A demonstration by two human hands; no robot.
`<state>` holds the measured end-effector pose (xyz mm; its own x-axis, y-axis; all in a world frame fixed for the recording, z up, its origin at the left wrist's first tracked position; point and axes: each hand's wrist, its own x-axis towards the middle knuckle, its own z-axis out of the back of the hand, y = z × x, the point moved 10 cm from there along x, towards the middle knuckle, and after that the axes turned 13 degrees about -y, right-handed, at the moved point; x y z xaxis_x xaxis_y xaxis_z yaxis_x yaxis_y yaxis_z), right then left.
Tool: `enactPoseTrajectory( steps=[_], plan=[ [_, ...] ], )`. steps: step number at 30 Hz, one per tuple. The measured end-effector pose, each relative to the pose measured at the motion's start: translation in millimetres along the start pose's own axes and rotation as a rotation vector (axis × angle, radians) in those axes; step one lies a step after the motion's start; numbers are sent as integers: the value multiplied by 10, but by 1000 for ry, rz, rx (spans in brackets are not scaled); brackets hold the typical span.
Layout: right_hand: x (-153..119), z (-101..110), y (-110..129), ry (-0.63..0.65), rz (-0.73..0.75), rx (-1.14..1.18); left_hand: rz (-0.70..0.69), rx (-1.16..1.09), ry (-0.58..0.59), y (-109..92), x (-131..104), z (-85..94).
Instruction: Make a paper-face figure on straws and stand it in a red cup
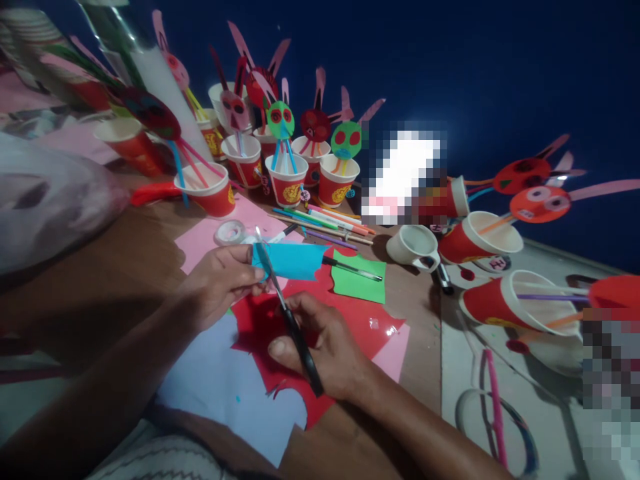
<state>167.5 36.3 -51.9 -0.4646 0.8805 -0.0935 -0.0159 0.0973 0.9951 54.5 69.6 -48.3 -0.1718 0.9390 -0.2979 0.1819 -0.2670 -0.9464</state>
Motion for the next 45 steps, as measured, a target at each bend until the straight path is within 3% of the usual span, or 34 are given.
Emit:
enactPoseTrajectory(
  steps=[33, 45],
  plan=[
    [4, -5, -47, 0, -12, -2, 51, 48, -31, 15, 15, 63],
    [4, 18, -30, -21, -10, -5, 53, 0, 8, 27, 38, 29]
  ],
)
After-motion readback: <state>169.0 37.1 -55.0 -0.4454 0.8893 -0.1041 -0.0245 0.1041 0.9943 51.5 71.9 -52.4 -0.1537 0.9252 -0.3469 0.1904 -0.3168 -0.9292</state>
